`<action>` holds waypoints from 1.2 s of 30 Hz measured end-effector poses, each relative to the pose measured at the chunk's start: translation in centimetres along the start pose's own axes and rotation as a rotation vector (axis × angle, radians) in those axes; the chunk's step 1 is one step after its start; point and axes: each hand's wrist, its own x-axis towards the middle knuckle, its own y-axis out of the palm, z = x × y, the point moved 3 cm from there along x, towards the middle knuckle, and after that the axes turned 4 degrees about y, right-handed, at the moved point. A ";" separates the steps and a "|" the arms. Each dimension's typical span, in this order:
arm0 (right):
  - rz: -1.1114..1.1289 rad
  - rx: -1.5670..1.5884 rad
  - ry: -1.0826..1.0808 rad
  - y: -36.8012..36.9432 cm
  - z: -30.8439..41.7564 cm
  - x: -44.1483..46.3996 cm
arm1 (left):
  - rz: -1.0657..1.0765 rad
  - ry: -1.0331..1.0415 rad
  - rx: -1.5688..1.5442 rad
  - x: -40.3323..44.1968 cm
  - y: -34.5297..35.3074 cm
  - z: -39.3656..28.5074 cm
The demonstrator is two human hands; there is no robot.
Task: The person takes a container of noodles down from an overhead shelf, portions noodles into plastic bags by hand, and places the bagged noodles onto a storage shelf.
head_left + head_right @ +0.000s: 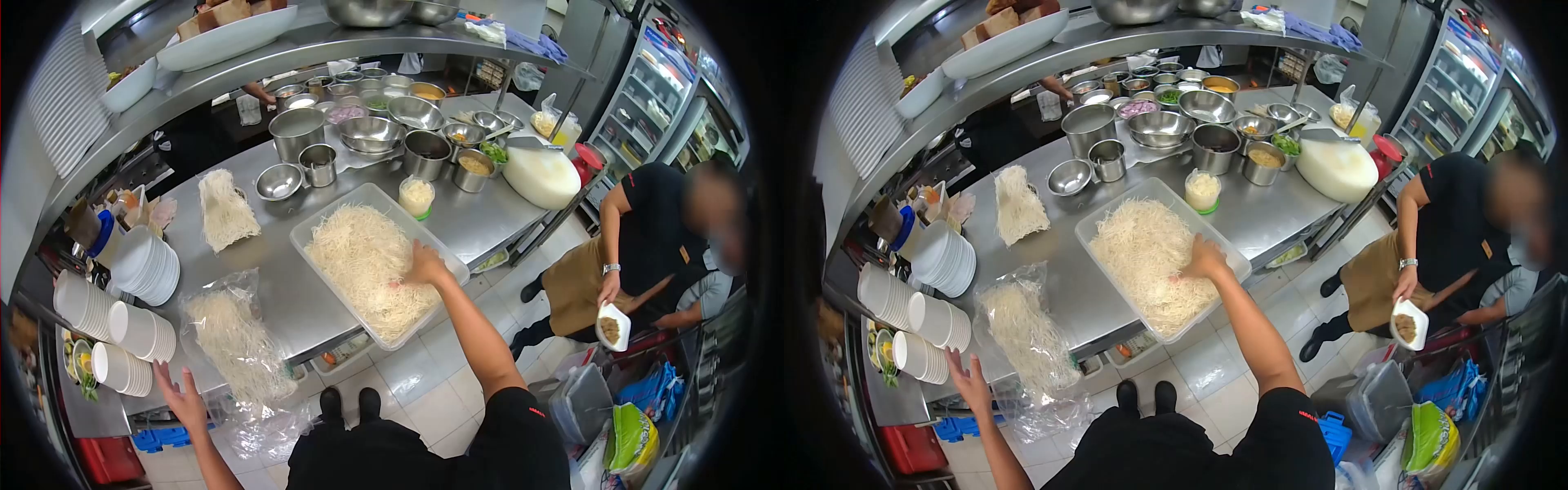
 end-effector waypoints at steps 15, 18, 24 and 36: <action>-0.010 0.506 -0.054 -1.3 -2.3 1.8 | 0.568 0.181 -0.196 4.1 7.6 -4.9; -0.234 0.237 -0.140 -2.4 -4.2 0.1 | 0.648 0.226 -0.149 4.9 7.9 -5.9; -0.045 -0.157 0.100 -2.4 -1.6 -5.6 | 0.846 0.327 -0.076 6.5 8.4 -5.5; -0.497 0.297 0.086 -1.4 1.4 -4.0 | 1.129 0.533 -0.096 8.8 11.6 -4.8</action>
